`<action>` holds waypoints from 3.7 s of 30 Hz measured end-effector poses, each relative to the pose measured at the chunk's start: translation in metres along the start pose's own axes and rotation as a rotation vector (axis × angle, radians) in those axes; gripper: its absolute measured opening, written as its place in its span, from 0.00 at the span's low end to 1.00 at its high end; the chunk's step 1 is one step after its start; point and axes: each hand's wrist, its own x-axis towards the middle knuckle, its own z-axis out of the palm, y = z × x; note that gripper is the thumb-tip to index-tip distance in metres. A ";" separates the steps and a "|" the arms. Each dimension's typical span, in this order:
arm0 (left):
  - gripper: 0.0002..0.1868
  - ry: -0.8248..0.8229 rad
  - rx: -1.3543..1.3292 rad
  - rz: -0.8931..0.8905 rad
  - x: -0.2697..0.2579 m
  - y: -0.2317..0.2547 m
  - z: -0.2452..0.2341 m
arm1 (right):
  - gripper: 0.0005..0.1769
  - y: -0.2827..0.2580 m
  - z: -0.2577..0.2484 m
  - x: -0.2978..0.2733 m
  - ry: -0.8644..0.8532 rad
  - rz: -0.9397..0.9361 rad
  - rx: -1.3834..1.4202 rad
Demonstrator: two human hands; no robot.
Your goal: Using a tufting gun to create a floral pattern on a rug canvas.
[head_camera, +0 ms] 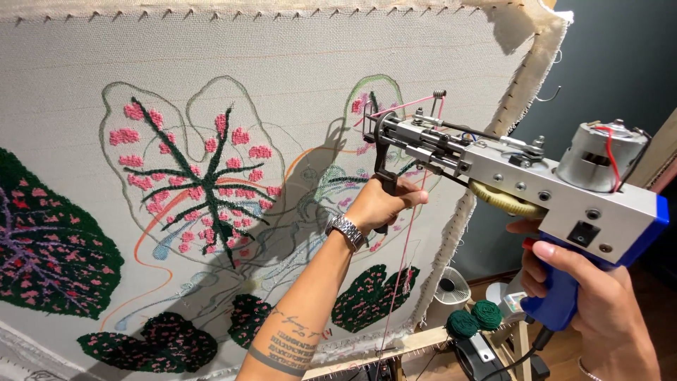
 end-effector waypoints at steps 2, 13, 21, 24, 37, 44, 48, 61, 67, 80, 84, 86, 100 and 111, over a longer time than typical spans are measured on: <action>0.14 0.002 0.001 -0.013 0.004 -0.005 -0.003 | 0.26 0.001 0.002 0.003 -0.010 -0.001 -0.004; 0.16 0.023 0.068 0.022 0.018 -0.016 -0.017 | 0.24 -0.007 0.034 0.010 0.005 0.005 -0.018; 0.20 0.027 0.113 0.023 0.015 -0.014 -0.018 | 0.24 -0.007 0.038 0.005 0.032 0.006 -0.064; 0.20 0.019 0.066 0.010 0.018 -0.016 -0.018 | 0.24 0.001 0.032 0.006 0.042 0.011 -0.064; 0.23 0.056 0.013 -0.032 0.029 -0.011 -0.034 | 0.19 -0.004 0.081 0.007 0.055 -0.014 -0.040; 0.25 0.048 0.030 -0.021 0.036 -0.015 -0.048 | 0.18 0.000 0.097 0.007 0.126 0.084 -0.013; 0.27 0.056 0.090 -0.033 0.043 -0.021 -0.049 | 0.16 0.011 0.089 0.013 0.137 0.090 -0.023; 0.21 -0.062 -0.102 0.105 0.040 -0.015 -0.058 | 0.12 0.013 0.086 0.018 0.162 0.100 0.048; 0.21 -0.003 -0.061 -0.014 0.028 0.012 -0.055 | 0.12 0.014 0.082 0.020 0.155 0.075 0.013; 0.25 -0.044 -0.101 0.126 0.053 -0.009 -0.055 | 0.14 0.009 0.078 0.027 0.132 -0.037 0.014; 0.24 -0.048 -0.107 0.176 0.055 -0.013 -0.050 | 0.16 0.006 0.072 0.023 0.139 -0.034 0.026; 0.23 0.011 -0.069 0.115 0.051 -0.010 -0.043 | 0.17 0.011 0.057 0.022 0.123 -0.024 0.023; 0.24 -0.265 -0.182 0.044 0.011 0.016 -0.004 | 0.27 -0.001 -0.002 -0.016 0.132 0.077 -0.065; 0.24 -0.172 -0.056 0.069 0.003 0.023 0.007 | 0.25 0.018 -0.046 -0.007 0.050 0.090 -0.061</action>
